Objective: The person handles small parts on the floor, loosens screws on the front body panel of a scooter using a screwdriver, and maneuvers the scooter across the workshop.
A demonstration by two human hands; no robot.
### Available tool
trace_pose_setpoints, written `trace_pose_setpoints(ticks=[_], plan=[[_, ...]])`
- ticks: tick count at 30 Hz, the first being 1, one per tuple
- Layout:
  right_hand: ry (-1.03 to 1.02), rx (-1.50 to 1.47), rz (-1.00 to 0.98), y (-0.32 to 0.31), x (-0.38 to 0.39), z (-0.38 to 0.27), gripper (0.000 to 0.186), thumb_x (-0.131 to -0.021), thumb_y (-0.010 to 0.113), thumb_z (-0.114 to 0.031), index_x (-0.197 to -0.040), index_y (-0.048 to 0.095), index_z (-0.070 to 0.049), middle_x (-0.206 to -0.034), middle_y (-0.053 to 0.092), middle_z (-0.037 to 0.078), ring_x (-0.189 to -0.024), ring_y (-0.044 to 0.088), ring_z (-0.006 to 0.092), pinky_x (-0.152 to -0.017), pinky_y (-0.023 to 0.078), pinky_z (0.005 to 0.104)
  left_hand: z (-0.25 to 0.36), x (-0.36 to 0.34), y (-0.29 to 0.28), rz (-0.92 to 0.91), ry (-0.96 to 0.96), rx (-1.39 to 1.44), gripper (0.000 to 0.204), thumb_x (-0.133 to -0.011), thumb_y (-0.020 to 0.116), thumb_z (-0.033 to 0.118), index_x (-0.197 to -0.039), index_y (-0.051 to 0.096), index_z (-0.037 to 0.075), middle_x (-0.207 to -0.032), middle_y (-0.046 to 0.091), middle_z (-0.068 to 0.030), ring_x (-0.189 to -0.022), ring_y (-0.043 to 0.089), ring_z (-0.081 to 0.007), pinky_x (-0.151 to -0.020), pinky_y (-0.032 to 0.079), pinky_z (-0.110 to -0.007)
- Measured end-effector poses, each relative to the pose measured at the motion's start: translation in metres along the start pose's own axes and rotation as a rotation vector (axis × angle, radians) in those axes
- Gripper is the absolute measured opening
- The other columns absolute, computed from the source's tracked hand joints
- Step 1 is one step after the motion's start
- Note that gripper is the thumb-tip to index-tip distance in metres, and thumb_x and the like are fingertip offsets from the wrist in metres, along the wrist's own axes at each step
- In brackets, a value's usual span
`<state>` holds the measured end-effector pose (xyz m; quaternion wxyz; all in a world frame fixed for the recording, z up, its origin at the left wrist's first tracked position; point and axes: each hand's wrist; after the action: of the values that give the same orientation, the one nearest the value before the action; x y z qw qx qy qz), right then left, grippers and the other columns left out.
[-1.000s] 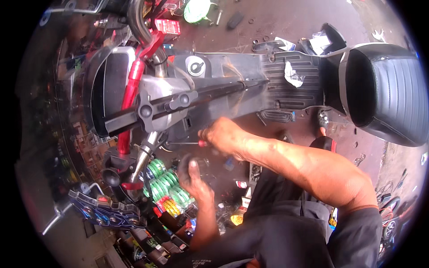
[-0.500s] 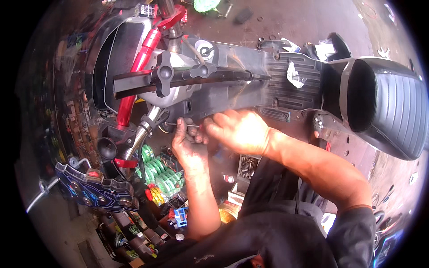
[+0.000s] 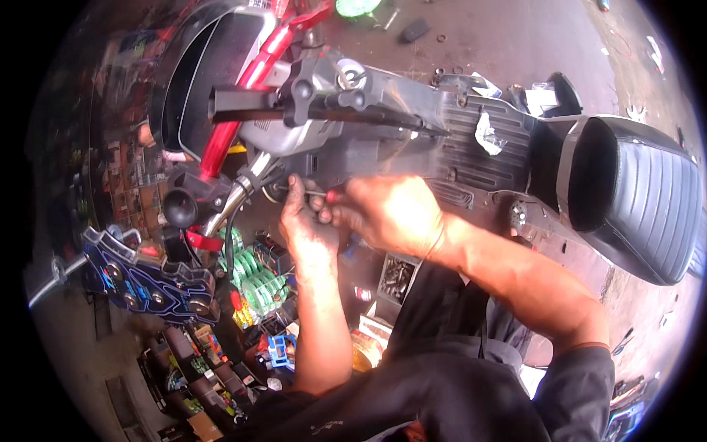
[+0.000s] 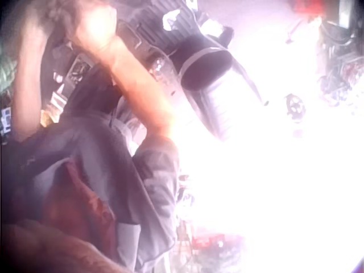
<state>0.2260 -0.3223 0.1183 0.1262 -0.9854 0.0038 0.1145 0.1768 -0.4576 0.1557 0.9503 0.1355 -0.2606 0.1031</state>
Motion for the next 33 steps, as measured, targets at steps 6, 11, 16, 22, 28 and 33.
trace_pose_setpoints(ticks=[6, 11, 16, 22, 28, 33], plan=[[0.610, -0.606, -0.199, -0.017, -0.011, -0.027, 0.033, -0.088, 0.056, -0.029, -0.093, 0.059, 0.003, -0.085, 0.065, 0.011, -0.077, 0.061, 0.0221, -0.064, 0.050, 0.0316, 0.000, -0.002, -0.014, -0.041, 0.078, -0.059, 0.033, -0.089, 0.052, 0.038, -0.077, 0.050, 0.008, -0.057, 0.039, 0.0009, -0.046, 0.038, -0.0110, -0.042, 0.033, -0.026], [-0.263, 0.429, -0.106, -0.009, -0.004, 0.011, 0.037, -0.075, 0.066, -0.029, -0.096, 0.055, -0.001, -0.079, 0.060, 0.012, -0.073, 0.061, 0.0293, -0.059, 0.051, 0.0403, 0.000, 0.002, 0.002, 0.035, 0.021, -0.053, 0.030, -0.089, 0.055, 0.036, -0.075, 0.052, 0.010, -0.054, 0.039, 0.0043, -0.042, 0.035, -0.0075, -0.039, 0.030, -0.021], [0.832, -1.137, -0.229, -0.007, -0.017, -0.022, 0.033, -0.089, 0.053, -0.029, -0.088, 0.063, 0.003, -0.078, 0.064, 0.007, -0.071, 0.058, 0.0151, -0.064, 0.046, 0.0300, 0.001, 0.008, -0.005, 0.054, 0.016, -0.047, 0.032, -0.088, 0.053, 0.039, -0.075, 0.052, 0.009, -0.056, 0.041, 0.0008, -0.044, 0.038, -0.0104, -0.041, 0.032, -0.025], [-0.127, 0.233, -0.043, -0.009, -0.009, -0.011, 0.024, -0.087, 0.054, -0.024, -0.096, 0.061, -0.002, -0.081, 0.064, 0.011, -0.069, 0.062, 0.0179, -0.061, 0.047, 0.0288, -0.001, -0.001, -0.007, 0.108, 0.055, -0.084, 0.035, -0.088, 0.053, 0.039, -0.075, 0.053, 0.007, -0.054, 0.040, 0.0012, -0.044, 0.039, -0.0100, -0.041, 0.033, -0.025], [0.718, -1.071, -0.205, -0.006, -0.021, -0.016, 0.025, -0.090, 0.052, -0.022, -0.095, 0.059, 0.001, -0.078, 0.061, 0.003, -0.067, 0.055, 0.0128, -0.065, 0.045, 0.0267, -0.003, 0.002, 0.000, 0.078, 0.053, -0.088, 0.034, -0.089, 0.053, 0.039, -0.073, 0.051, 0.009, -0.054, 0.039, 0.0022, -0.042, 0.035, -0.0093, -0.040, 0.030, -0.024], [0.093, 0.147, -0.058, -0.012, -0.013, -0.024, 0.033, -0.082, 0.061, -0.033, -0.101, 0.057, -0.005, -0.081, 0.063, 0.007, -0.074, 0.062, 0.0243, -0.065, 0.050, 0.0357, 0.000, -0.006, -0.002, 0.170, 0.076, 0.004, 0.032, -0.090, 0.053, 0.037, -0.076, 0.051, 0.009, -0.054, 0.039, 0.0021, -0.042, 0.036, -0.0094, -0.040, 0.030, -0.024]])
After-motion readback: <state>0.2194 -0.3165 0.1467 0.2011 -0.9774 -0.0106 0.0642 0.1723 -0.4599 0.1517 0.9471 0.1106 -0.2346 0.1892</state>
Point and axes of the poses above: each hand's wrist, its own x-axis away from the middle knuckle, its own y-axis out of the palm, z = x × y
